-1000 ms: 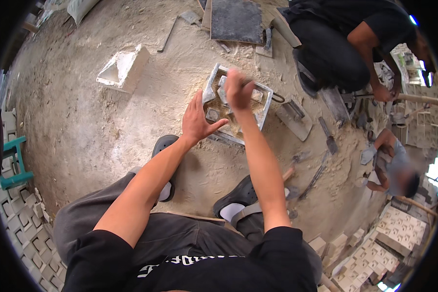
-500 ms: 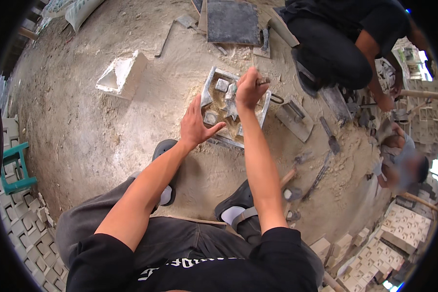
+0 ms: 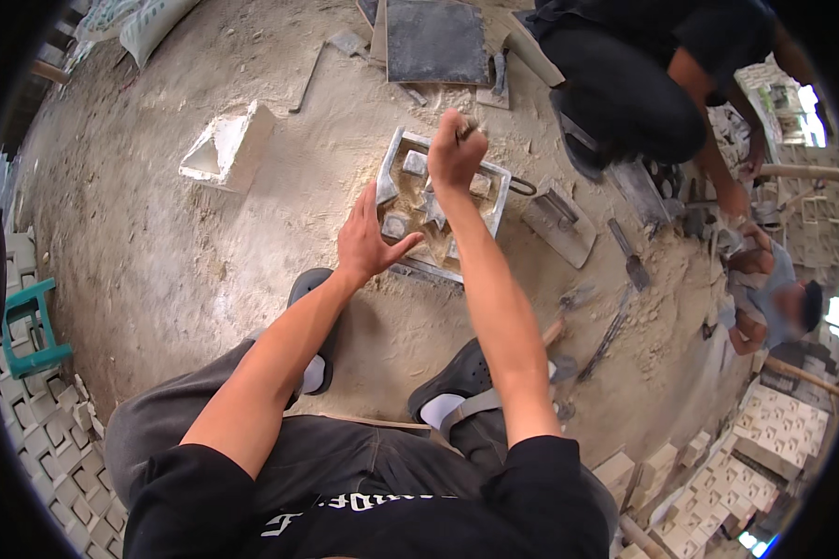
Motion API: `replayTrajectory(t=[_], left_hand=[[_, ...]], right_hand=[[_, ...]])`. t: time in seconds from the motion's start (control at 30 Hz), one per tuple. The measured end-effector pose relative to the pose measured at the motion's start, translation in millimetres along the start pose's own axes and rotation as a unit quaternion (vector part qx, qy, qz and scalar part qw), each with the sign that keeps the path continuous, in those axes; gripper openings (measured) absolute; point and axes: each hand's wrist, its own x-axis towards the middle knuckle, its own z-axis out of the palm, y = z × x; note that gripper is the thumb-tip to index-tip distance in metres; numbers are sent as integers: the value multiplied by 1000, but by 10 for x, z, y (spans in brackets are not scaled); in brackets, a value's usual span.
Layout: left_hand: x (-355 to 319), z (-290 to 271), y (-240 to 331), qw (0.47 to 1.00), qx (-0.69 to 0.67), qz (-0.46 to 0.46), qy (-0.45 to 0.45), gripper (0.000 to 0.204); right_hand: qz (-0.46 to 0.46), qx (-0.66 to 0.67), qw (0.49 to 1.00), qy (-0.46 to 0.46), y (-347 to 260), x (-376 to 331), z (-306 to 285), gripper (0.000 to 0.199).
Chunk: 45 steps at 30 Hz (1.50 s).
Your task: The person cleans a star-shaped mold using a small brush and then fills the mold with a sandy mixture using a trowel and their hands.
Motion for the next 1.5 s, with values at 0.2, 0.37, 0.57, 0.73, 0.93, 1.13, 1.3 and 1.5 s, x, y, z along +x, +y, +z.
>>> replayTrajectory(t=[0.2, 0.37, 0.57, 0.73, 0.93, 1.13, 1.3, 1.5], left_hand=[[39, -53, -70, 1000, 8, 3, 20, 117], [80, -12, 28, 1000, -5, 16, 17, 116], [106, -37, -40, 999, 4, 26, 41, 116], [25, -107, -76, 1000, 6, -3, 6, 116], [64, 7, 52, 1000, -4, 18, 1, 115], [34, -85, 16, 1000, 20, 0, 3, 114], [73, -46, 89, 1000, 8, 11, 1, 114], [34, -34, -16, 999, 42, 13, 18, 117]], right_hand=[[36, 169, 984, -46, -896, 414, -136, 45], [-62, 47, 996, -47, -210, 189, -310, 48], [6, 153, 969, -192, -258, 268, -252, 47], [17, 261, 944, -201, -665, 364, -267, 49], [-18, 70, 983, -167, 72, 96, -354, 47], [1, 221, 975, -40, -919, 301, -493, 51], [-17, -11, 992, 122, -388, 106, -522, 47], [35, 25, 996, 75, -203, 256, -451, 47]])
